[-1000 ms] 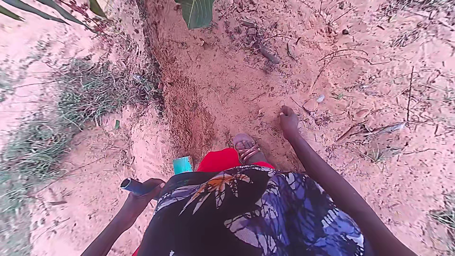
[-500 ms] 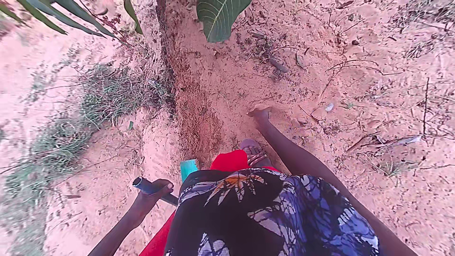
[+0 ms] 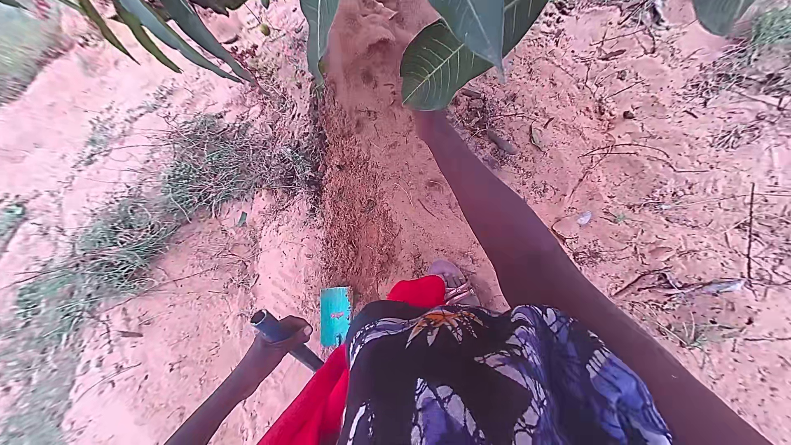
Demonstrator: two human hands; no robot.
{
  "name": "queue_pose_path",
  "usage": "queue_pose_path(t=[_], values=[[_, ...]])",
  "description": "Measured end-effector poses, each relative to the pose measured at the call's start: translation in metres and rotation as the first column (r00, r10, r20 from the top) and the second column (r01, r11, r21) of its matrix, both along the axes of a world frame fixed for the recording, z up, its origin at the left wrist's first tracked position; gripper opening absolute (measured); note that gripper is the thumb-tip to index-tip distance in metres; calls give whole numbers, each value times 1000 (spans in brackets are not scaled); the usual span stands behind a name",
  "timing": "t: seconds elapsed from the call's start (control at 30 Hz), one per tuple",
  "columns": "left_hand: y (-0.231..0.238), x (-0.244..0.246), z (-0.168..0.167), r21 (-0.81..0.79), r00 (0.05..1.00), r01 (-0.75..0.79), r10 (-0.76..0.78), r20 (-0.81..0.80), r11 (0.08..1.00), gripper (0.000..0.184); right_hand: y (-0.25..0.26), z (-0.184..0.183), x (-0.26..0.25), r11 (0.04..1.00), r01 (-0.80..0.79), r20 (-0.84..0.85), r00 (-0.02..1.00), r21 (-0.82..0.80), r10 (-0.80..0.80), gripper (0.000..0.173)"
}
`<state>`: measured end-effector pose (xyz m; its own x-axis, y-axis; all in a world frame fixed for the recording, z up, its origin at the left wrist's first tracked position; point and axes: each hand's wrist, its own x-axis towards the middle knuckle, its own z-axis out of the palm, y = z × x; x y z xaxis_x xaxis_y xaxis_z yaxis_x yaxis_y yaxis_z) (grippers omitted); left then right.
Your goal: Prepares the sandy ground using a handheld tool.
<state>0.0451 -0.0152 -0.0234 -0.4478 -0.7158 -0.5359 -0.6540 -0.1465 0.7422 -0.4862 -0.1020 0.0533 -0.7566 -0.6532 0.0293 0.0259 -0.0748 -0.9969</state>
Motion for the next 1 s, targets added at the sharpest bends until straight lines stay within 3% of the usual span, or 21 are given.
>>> queue_pose_path(t=[0.07, 0.17, 0.27, 0.33, 0.37, 0.43, 0.5, 0.57, 0.7, 0.8, 0.87, 0.93, 1.0], values=[[-4, 3, -6, -3, 1000, 7, -7, -16, 1000, 25, 70, -72, 16, 966, 7, -93, 996, 260, 18, 46], [-7, 9, -8, -1, 1000, 9, -10, -16, 1000, 26, 172, -162, 25, 818, 188, -117, 982, 544, -148, 47], [-9, 10, -12, 2, 1000, 17, -17, -4, 1000, 27, 245, -199, 8, 578, 134, -59, 987, 805, -147, 59], [-9, 7, -11, 7, 1000, 25, -25, 16, 1000, 26, 258, -210, -4, 493, 23, 9, 998, 870, -62, 54], [-10, 7, -10, 6, 999, 34, -34, 26, 999, 26, 254, -213, -7, 495, -18, 52, 997, 869, -54, 55], [-10, 7, -10, 8, 999, 39, -39, 36, 999, 26, 236, -219, -4, 537, -44, 106, 991, 843, -86, 76], [-10, 8, -10, 7, 999, 30, -30, 43, 1000, 28, 209, -220, 2, 542, -3, 75, 991, 841, -111, 92], [-7, 9, -8, 13, 999, 0, -1, 39, 1000, 29, 184, -223, 6, 576, 50, 56, 985, 816, -164, 96], [11, -19, 19, -10, 995, -68, 69, 68, 998, 18, 149, -218, 4, 747, 101, 186, 939, 657, -290, 110], [21, -42, 34, -20, 994, -75, 77, 80, 997, 13, 124, -212, -2, 896, 171, 332, 887, 411, -322, 121], [17, -39, 30, -8, 997, -42, 43, 61, 999, 13, 103, -188, -5, 937, 154, 414, 866, 312, -280, 109], [14, -38, 25, 0, 999, -17, 17, 45, 1000, 12, 79, -143, -13, 972, 99, 447, 875, 215, -188, 75], [13, -41, 28, 12, 998, -10, 9, 60, 1000, 12, 51, -87, -26, 1000, -4, 433, 901, 3, 3, 50]])
